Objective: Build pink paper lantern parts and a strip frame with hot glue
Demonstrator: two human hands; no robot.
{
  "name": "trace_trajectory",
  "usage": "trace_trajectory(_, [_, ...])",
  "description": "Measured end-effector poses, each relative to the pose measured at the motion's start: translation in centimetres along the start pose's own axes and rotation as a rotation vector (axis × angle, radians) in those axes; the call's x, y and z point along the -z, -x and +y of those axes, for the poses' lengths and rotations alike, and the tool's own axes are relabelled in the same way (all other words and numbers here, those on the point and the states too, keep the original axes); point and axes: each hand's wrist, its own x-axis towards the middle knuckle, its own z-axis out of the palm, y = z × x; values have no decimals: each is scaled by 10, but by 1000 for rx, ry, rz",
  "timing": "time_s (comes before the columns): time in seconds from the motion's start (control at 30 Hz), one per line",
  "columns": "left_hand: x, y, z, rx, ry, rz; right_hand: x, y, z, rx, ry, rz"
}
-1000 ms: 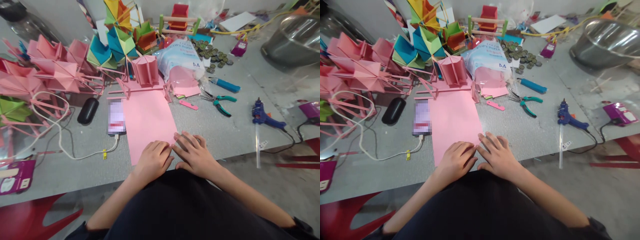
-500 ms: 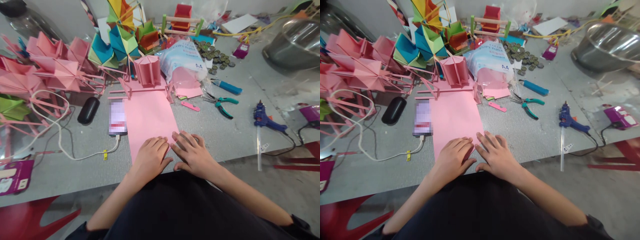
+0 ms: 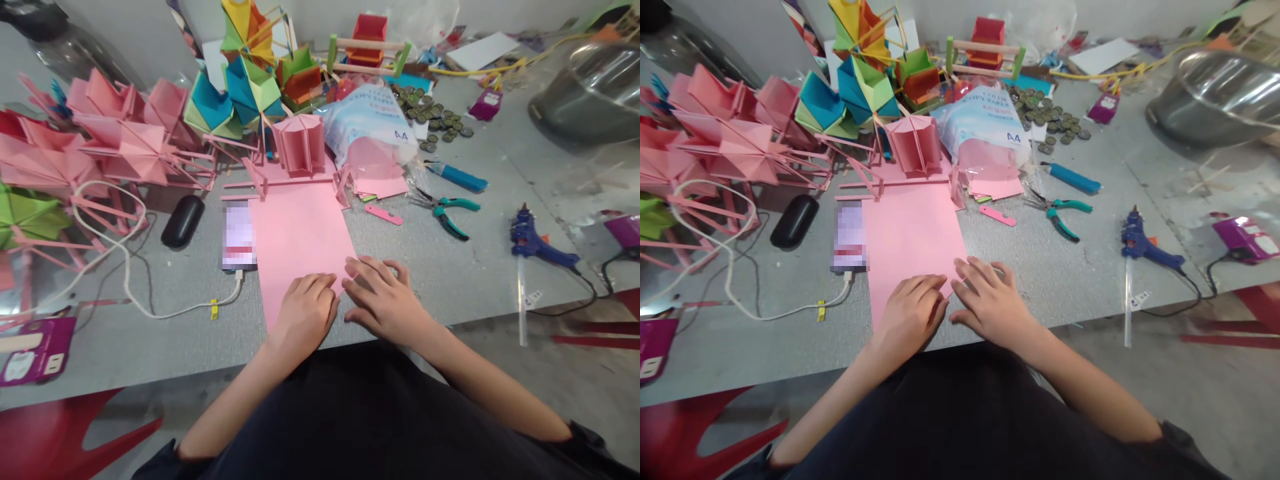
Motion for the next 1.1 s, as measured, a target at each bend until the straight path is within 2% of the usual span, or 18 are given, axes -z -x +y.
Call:
trace_trajectory(0.07, [-1, 0, 1, -11, -16, 11, 0, -4, 1, -21, -20, 106])
trace_trajectory(0.13, [-2, 0, 1, -18, -22, 29, -3, -10, 1, -13, -43, 149])
trace_trajectory(0.33, [-6, 3, -3, -23, -34, 57, -16, -26, 4, 22, -60, 51])
trace_trajectory(0.47, [-8, 8, -2, -40, -50, 59, -14, -28, 6, 120, -15, 10])
trace_trajectory(0.6, [-2, 17, 9, -63, -15, 22, -9, -16, 1, 191, 18, 18])
trace_trajectory(0.7, [14, 22, 7, -51, 44, -40, -9, 3, -3, 196, -12, 48])
trace_trajectory(0.8, [39, 20, -22, 70, -41, 9, -12, 21, -4, 163, -65, 55])
trace_trajectory(0.87, [57, 14, -54, 214, -177, 60, -13, 28, -4, 136, -93, 51])
trace_trajectory(0.93, [73, 5, -87, 331, -283, 63, -14, 30, -4, 111, -126, 68])
trace_trajectory(1.0, [83, -4, -111, 398, -364, -4, -14, 30, -4, 91, -166, 98])
trace_trajectory(1.1, [86, -16, -126, 410, -436, -150, -11, 28, -6, 63, -219, 133])
